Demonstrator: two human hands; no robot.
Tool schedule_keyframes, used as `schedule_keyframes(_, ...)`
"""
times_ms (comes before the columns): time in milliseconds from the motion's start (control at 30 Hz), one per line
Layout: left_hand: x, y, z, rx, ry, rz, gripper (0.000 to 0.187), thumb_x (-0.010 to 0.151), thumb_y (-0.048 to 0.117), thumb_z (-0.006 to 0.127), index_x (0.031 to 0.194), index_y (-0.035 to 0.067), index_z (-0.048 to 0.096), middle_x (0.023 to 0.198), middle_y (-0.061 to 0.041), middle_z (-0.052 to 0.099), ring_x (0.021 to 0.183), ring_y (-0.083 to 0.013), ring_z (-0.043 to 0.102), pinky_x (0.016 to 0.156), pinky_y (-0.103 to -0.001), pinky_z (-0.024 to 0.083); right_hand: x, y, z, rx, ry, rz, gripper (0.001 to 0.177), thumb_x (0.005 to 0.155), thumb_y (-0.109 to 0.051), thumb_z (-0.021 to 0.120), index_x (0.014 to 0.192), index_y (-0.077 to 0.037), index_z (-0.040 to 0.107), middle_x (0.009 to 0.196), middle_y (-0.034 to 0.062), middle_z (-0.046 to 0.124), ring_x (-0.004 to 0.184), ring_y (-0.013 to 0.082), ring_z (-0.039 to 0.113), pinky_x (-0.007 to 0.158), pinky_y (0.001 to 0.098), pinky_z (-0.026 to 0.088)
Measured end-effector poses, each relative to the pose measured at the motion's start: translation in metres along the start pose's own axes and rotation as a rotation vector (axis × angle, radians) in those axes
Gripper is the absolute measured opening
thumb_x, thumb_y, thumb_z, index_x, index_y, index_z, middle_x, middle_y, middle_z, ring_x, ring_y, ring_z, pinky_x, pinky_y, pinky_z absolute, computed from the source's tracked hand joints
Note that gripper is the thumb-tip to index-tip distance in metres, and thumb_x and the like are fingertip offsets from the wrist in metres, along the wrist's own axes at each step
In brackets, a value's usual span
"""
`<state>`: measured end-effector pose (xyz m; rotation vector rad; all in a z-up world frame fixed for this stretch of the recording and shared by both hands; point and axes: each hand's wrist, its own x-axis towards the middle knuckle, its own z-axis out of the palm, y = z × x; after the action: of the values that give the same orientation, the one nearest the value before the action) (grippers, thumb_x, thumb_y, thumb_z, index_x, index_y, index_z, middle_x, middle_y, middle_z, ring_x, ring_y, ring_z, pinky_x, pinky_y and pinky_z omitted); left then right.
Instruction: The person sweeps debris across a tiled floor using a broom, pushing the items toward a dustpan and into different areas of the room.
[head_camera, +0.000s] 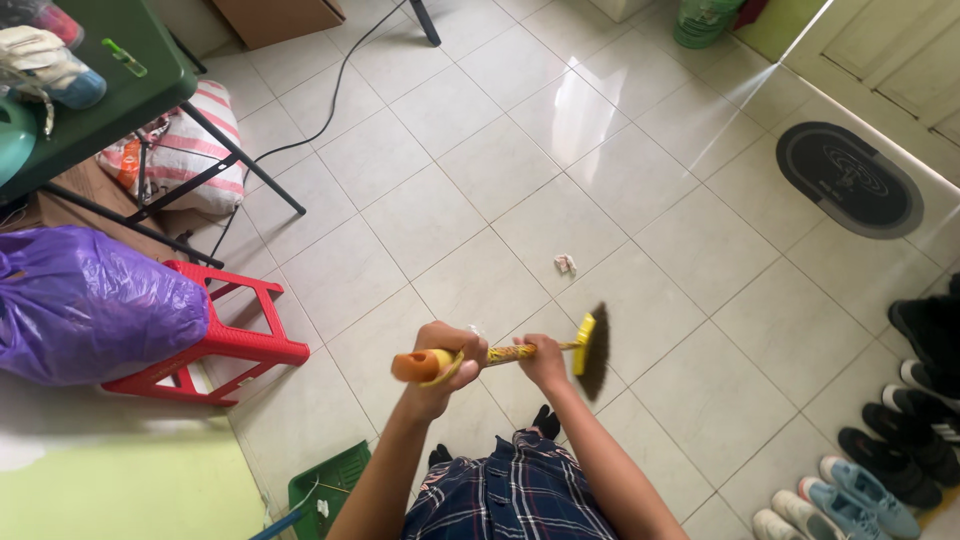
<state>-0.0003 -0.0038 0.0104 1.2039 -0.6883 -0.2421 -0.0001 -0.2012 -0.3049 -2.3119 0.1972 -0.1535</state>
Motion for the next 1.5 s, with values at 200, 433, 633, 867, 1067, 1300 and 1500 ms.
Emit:
schedule_keyframes(200,0.026,0.037,0.022,0.219,-0.004,0.132,0.037,0.084,0.027,0.063,0.062,0.008,0.041,0.056,-0.001,0.040,0.048,-0.0112,0.037,0.049,-0.030,0.028,0.035,-0.047,-0.046,0.089,-0.018,-0.165,0.042,0.092,-0.029,0.070,0.063,-0.002,0.058,0.065,0.0221,0.059,0.069,0.0445,0.058,0.061,0.0519,0.047)
schedule_keyframes(433,0.035,0.019,0.024,-0.111,0.196,0.199,0.046,0.088,0.026,0.066,0.061,0.011,0.032,0.051,0.000,0.037,0.045,-0.0089,0.032,0.047,-0.029,0.026,0.043,-0.040,-0.087,-0.040,0.016,-0.185,0.041,0.092,-0.024,0.067,0.058,-0.004,0.058,0.062,0.0203,0.061,0.066,0.0399,0.062,0.070,0.0504,0.049)
schedule_keyframes(633,0.050,-0.052,0.031,-0.207,0.171,-0.001,0.046,0.090,0.031,0.066,0.060,0.007,0.040,0.053,-0.001,0.042,0.048,-0.0111,0.036,0.047,-0.031,0.030,0.035,0.051,-0.111,-0.132,-0.057,0.060,0.026,0.086,-0.026,0.072,0.068,-0.008,0.067,0.073,0.0180,0.067,0.076,0.0401,0.065,0.071,0.0492,0.052)
schedule_keyframes(867,0.075,-0.090,0.065,-0.113,-0.065,-0.139,0.047,0.089,0.034,0.068,0.061,0.006,0.044,0.058,-0.003,0.045,0.054,-0.0107,0.038,0.050,-0.029,0.030,0.027,0.143,-0.102,-0.223,-0.107,0.271,0.007,0.070,-0.016,0.073,0.074,-0.012,0.069,0.091,0.0130,0.071,0.090,0.0375,0.067,0.075,0.0504,0.054)
schedule_keyframes(1067,0.101,-0.049,0.051,0.091,-0.117,-0.065,0.042,0.087,0.030,0.068,0.064,0.003,0.045,0.058,-0.004,0.043,0.052,-0.0132,0.038,0.051,-0.033,0.031,0.065,0.113,-0.074,-0.169,-0.184,0.101,0.025,0.084,-0.028,0.075,0.072,-0.008,0.067,0.083,0.0165,0.069,0.088,0.0394,0.066,0.076,0.0507,0.052)
schedule_keyframes(1300,0.145,-0.010,0.033,0.221,-0.154,0.075,0.040,0.084,0.029,0.065,0.065,0.006,0.039,0.059,-0.003,0.039,0.051,-0.0157,0.037,0.052,-0.032,0.029,0.138,0.030,-0.082,-0.013,-0.150,-0.120,0.035,0.084,-0.035,0.076,0.067,-0.007,0.064,0.077,0.0149,0.067,0.082,0.0383,0.064,0.070,0.0495,0.051)
schedule_keyframes(1500,0.181,-0.009,-0.006,-0.035,0.009,0.151,0.050,0.090,0.035,0.069,0.060,0.011,0.038,0.051,0.000,0.039,0.044,-0.0123,0.034,0.046,-0.031,0.027,0.184,-0.009,-0.114,-0.101,-0.097,-0.159,0.038,0.088,-0.028,0.069,0.056,-0.008,0.063,0.059,0.0130,0.062,0.072,0.0327,0.064,0.070,0.0470,0.049)
